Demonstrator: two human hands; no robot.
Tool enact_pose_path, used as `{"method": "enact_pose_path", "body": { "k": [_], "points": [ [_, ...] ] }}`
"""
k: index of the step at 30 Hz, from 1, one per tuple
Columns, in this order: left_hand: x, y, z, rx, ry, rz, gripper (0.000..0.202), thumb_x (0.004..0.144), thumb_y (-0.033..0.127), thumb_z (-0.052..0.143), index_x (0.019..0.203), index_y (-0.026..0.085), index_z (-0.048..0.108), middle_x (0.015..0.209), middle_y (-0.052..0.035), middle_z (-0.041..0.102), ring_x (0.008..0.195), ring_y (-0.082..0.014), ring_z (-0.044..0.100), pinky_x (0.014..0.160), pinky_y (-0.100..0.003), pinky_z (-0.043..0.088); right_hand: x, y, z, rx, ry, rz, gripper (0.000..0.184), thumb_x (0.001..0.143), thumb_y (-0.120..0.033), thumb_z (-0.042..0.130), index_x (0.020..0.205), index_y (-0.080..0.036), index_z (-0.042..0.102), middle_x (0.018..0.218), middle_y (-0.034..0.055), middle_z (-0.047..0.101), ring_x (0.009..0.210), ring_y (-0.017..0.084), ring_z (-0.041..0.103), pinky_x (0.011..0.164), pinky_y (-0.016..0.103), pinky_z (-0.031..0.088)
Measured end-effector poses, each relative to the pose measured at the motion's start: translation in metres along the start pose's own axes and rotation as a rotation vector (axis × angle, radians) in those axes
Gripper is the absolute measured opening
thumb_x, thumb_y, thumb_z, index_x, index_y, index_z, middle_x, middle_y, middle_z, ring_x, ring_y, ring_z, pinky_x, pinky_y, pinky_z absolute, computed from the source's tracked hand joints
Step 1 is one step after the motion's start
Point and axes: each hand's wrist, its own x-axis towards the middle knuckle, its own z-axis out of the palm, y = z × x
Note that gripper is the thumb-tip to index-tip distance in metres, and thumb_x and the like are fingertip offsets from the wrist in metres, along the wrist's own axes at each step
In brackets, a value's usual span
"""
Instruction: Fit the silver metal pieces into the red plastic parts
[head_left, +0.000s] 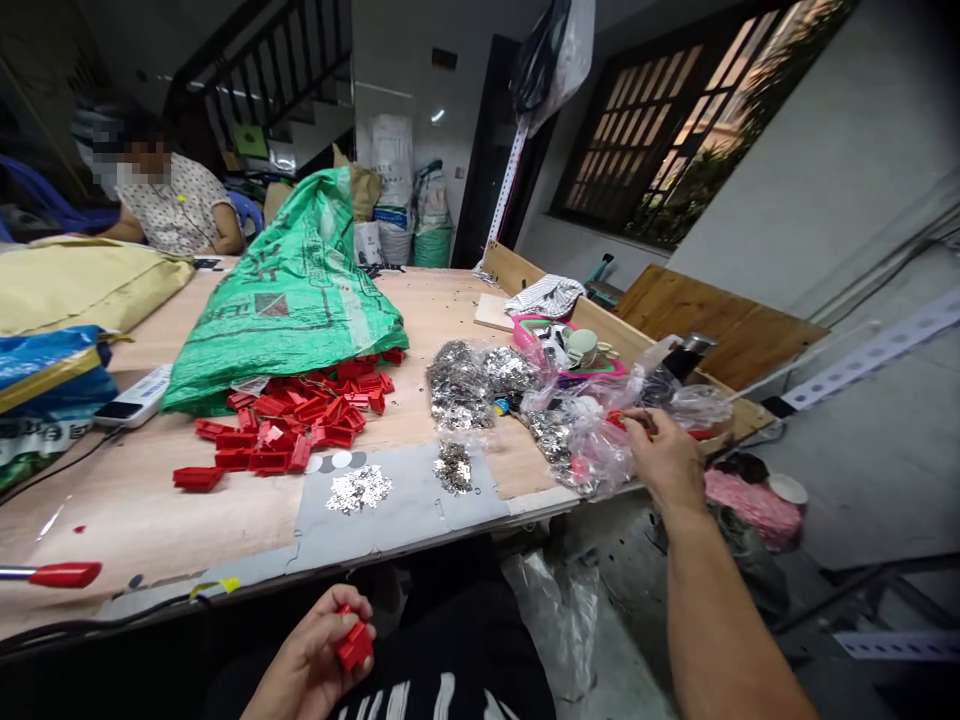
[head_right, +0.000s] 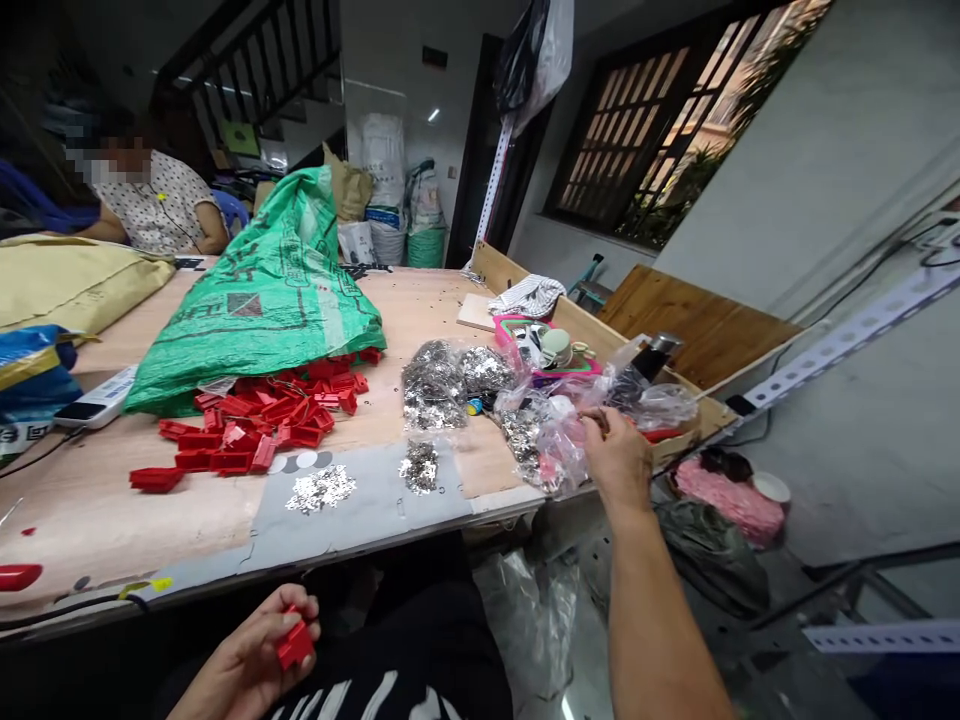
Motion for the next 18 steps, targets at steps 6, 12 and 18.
{"method": "enact_pose_path", "body": {
  "k": [6,12,18],
  "points": [
    [-0.004,0.0,0.004,0.014,-0.028,0.005,0.025,0.062,0.021,0.078,0.078,0.018,0.059,0.084,-0.0007,0.06,0.071,-0.0143,0.06,0.063,-0.027,0.048,0.007,0.02,0.004,-0.157,-0.063,-0.118,0.026,0.08,-0.033,0.048,0.087,-0.017,0.068,0.088,0.0118,0.066,0.082,0.026,0.06,0.075,0.036,0.045],
    [0.001,-0.003,0.005,0.043,-0.055,0.081,0.033,0.059,0.023,0.084,0.085,0.017,0.064,0.088,-0.0035,0.063,0.081,-0.0175,0.065,0.074,-0.027,0.049,-0.052,-0.048,0.046,0.158,-0.275,-0.329,0.025,0.088,-0.036,0.045,0.092,-0.02,0.064,0.092,0.0085,0.068,0.083,0.023,0.061,0.077,0.032,0.046],
    [0.001,-0.004,0.001,0.043,-0.053,0.11,0.039,0.056,0.02,0.086,0.088,0.018,0.064,0.084,-0.0026,0.064,0.086,-0.0195,0.067,0.076,-0.025,0.048,-0.109,-0.093,0.096,0.156,-0.725,-0.369,0.013,0.083,-0.027,0.052,0.087,-0.023,0.063,0.086,0.002,0.068,0.078,0.019,0.061,0.068,0.027,0.043]
  ]
}}
